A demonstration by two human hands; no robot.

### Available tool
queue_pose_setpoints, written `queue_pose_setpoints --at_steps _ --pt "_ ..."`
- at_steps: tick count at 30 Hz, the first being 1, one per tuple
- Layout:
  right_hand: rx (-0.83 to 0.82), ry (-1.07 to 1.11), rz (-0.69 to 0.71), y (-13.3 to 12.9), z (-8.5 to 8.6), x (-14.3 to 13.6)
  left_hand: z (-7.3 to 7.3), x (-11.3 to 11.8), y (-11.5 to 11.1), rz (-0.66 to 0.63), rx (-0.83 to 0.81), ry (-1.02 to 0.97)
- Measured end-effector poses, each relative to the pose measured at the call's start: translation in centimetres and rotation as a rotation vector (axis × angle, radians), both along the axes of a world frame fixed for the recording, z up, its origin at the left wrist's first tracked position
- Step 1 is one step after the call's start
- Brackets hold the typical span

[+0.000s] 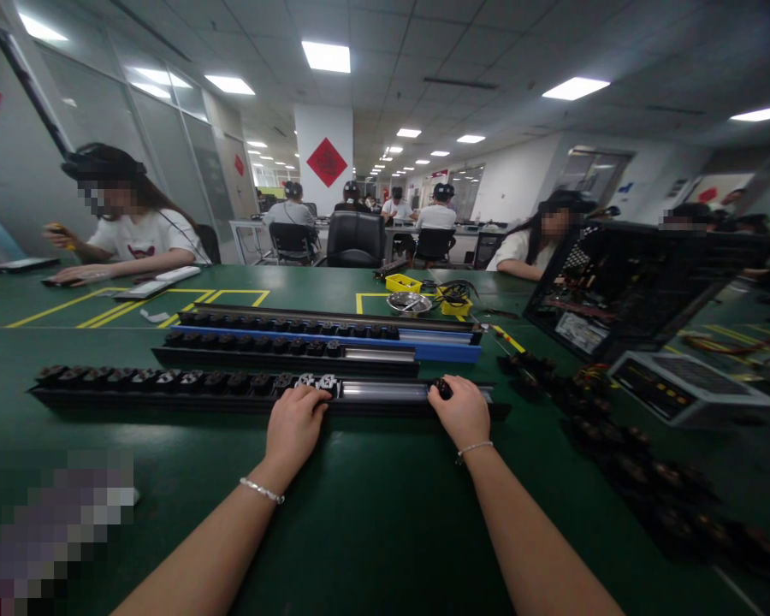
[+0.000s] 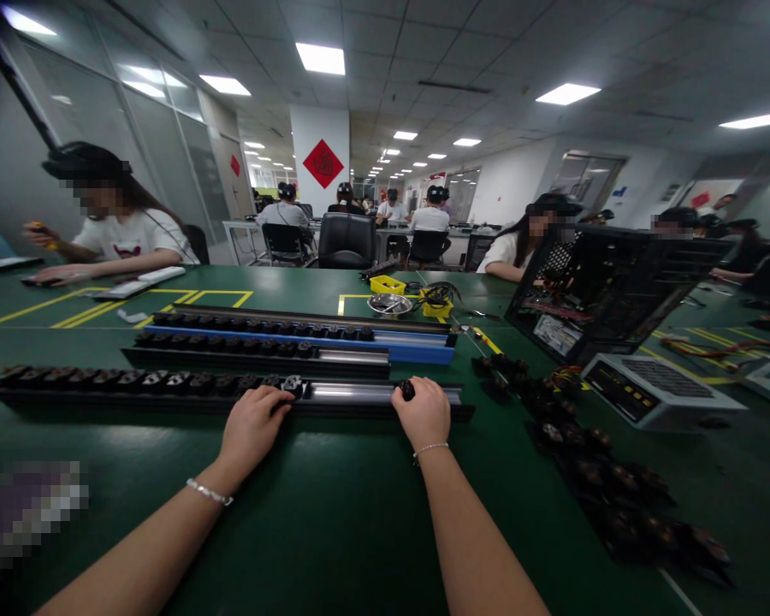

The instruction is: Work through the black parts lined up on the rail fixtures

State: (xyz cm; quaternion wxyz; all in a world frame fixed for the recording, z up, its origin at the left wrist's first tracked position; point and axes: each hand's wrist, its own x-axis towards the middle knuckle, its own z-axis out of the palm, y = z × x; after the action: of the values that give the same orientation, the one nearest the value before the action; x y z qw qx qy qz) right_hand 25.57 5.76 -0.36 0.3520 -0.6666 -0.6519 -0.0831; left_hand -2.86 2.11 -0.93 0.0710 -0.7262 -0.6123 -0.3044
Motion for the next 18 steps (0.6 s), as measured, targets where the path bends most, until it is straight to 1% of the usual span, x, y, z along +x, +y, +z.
queue_pose_setpoints --at_steps 12,18 --pt "0.031 0.03 0.088 0.5 -0.4 0.6 0.2 0.0 0.0 -0.002 0.009 0.016" --pt "0.05 0.04 0.13 1.2 -0.7 0.9 0.1 0.0 0.2 -0.015 0.017 0.008"
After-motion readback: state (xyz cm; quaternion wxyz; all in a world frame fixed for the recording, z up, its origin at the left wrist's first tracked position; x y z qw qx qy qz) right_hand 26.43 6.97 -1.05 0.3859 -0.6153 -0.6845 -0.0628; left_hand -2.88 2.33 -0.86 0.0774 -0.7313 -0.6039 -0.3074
